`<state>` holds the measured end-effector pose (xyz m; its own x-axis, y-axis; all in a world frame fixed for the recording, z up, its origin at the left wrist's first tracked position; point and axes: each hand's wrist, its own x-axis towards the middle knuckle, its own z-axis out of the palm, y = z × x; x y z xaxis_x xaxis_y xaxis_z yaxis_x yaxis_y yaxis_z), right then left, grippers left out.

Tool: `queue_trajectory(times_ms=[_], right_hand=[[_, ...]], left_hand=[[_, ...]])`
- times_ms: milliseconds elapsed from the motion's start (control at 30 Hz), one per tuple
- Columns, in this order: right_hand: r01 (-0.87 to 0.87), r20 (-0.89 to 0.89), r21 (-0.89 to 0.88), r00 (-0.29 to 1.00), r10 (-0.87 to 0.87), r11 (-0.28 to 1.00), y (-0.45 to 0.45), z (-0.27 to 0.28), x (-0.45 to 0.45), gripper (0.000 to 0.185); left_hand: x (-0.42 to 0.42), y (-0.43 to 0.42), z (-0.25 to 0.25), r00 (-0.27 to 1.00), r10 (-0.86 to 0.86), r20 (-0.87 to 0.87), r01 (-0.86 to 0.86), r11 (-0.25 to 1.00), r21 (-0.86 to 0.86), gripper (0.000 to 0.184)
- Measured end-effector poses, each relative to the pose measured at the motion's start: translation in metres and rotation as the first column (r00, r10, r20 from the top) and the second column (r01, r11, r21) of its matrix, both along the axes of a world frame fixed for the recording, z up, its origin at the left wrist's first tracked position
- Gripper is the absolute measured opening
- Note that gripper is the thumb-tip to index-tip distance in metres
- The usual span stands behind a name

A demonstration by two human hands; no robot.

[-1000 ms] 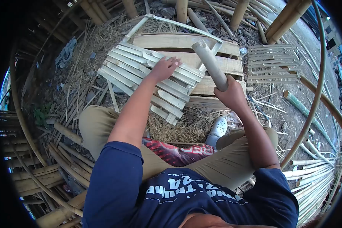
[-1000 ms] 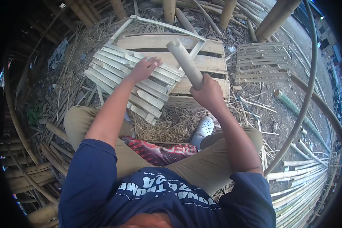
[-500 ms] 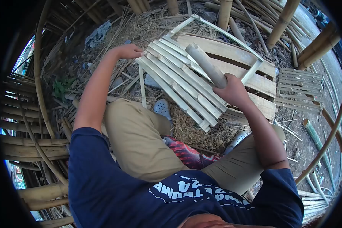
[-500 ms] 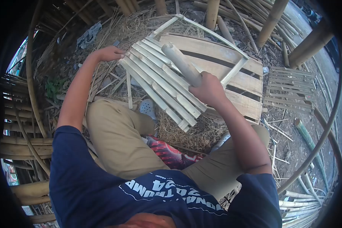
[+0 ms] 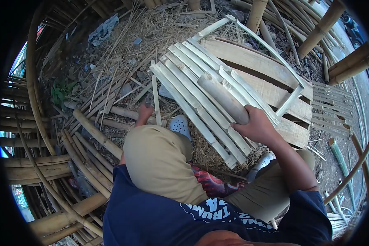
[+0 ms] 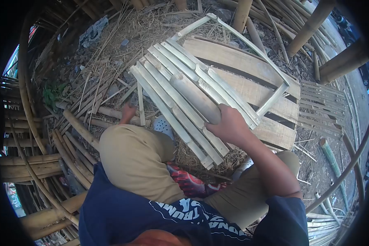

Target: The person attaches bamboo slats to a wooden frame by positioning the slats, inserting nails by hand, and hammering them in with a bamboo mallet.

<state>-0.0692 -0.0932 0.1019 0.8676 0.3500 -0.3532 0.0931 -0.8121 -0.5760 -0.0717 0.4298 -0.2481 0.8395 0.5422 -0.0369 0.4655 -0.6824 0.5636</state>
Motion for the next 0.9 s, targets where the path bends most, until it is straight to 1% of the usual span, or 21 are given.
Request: queue_trajectory(times_ms=[33, 67, 100, 167, 200, 233, 300, 400, 500, 533, 600, 700, 733, 767, 800, 833, 900], right_hand=[[-0.001, -0.008, -0.002, 1.0, 0.001, 1.0, 0.001, 0.001, 0.001, 0.052], [0.0, -0.013, -0.005, 1.0, 0.0, 1.0, 0.002, 0.001, 0.003, 0.052], [0.003, 0.0, -0.005, 1.0, -0.003, 1.0, 0.003, 0.001, 0.004, 0.053], [0.008, -0.02, -0.013, 1.0, -0.008, 1.0, 0.005, 0.002, 0.008, 0.054], [0.008, -0.033, -0.016, 0.999, -0.009, 1.0, 0.006, 0.002, 0.008, 0.054], [0.007, -0.025, -0.019, 1.0, -0.007, 1.0, 0.005, 0.0, 0.008, 0.056], [0.004, 0.003, -0.016, 1.0, -0.004, 1.0, 0.002, -0.006, 0.01, 0.06], [0.022, 0.03, 0.019, 0.999, -0.023, 1.0, -0.003, -0.005, 0.008, 0.062], [0.034, 0.1, 0.005, 0.994, -0.035, 0.999, -0.011, 0.0, 0.004, 0.063], [0.044, 0.091, 0.009, 0.995, -0.045, 0.999, -0.015, 0.002, 0.002, 0.062], [0.066, 0.073, 0.018, 0.995, -0.067, 0.998, -0.024, 0.005, 0.001, 0.062], [0.092, 0.116, 0.04, 0.989, -0.096, 0.995, -0.038, 0.01, -0.006, 0.059], [0.104, 0.13, 0.043, 0.985, -0.109, 0.994, -0.043, 0.01, -0.007, 0.058], [0.114, 0.143, 0.047, 0.982, -0.12, 0.992, -0.048, 0.009, -0.009, 0.057], [0.123, 0.156, 0.051, 0.979, -0.129, 0.991, -0.052, 0.008, -0.01, 0.056], [0.122, 0.161, 0.071, 0.978, -0.132, 0.99, -0.057, 0.007, -0.012, 0.054], [0.175, 0.108, 0.147, 0.976, -0.191, 0.974, -0.063, 0.014, -0.017, 0.056]], left_hand=[[-0.008, -0.001, -0.034, 0.983, -0.035, -0.183, 0.031, 0.999, -0.022, 0.044], [-0.017, -0.004, -0.063, 0.956, -0.152, -0.249, 0.143, 0.988, -0.055, 0.048], [-0.023, -0.012, -0.074, 0.912, -0.269, -0.31, 0.252, 0.963, -0.096, 0.053], [-0.039, -0.045, -0.052, 0.966, -0.173, -0.192, 0.201, 0.97, 0.136, 0.051], [-0.047, -0.066, -0.032, 0.984, -0.128, -0.127, 0.156, 0.956, 0.247, 0.05], [-0.049, -0.072, -0.029, 0.989, -0.106, -0.107, 0.133, 0.949, 0.286, 0.049], [-0.048, -0.066, -0.024, 0.991, -0.059, -0.122, 0.091, 0.958, 0.274, 0.047], [-0.038, -0.032, -0.023, 0.975, 0.009, -0.223, 0.029, 0.986, 0.165, 0.044], [-0.03, 0.003, 0.0, 0.954, 0.075, -0.289, -0.061, 0.997, 0.057, 0.041], [-0.029, 0.019, 0.011, 0.949, 0.084, -0.304, -0.078, 0.996, 0.032, 0.04], [-0.024, 0.051, 0.035, 0.945, 0.049, -0.322, -0.045, 0.999, 0.019, 0.038], [-0.021, 0.115, 0.042, 0.939, -0.131, -0.318, 0.18, 0.975, 0.131, 0.025], [-0.016, 0.113, 0.059, 0.944, 0.062, -0.323, -0.049, 0.998, 0.045, 0.025], [-0.011, 0.111, 0.076, 0.91, 0.262, -0.321, -0.286, 0.958, -0.029, 0.024], [-0.011, 0.109, 0.101, 0.895, 0.339, -0.292, -0.356, 0.934, -0.008, 0.025], [-0.01, 0.101, 0.132, 0.903, 0.37, -0.22, -0.376, 0.926, 0.014, 0.026], [-0.006, 0.079, 0.196, 0.916, 0.401, -0.03, -0.401, 0.916, -0.021, 0.028]])
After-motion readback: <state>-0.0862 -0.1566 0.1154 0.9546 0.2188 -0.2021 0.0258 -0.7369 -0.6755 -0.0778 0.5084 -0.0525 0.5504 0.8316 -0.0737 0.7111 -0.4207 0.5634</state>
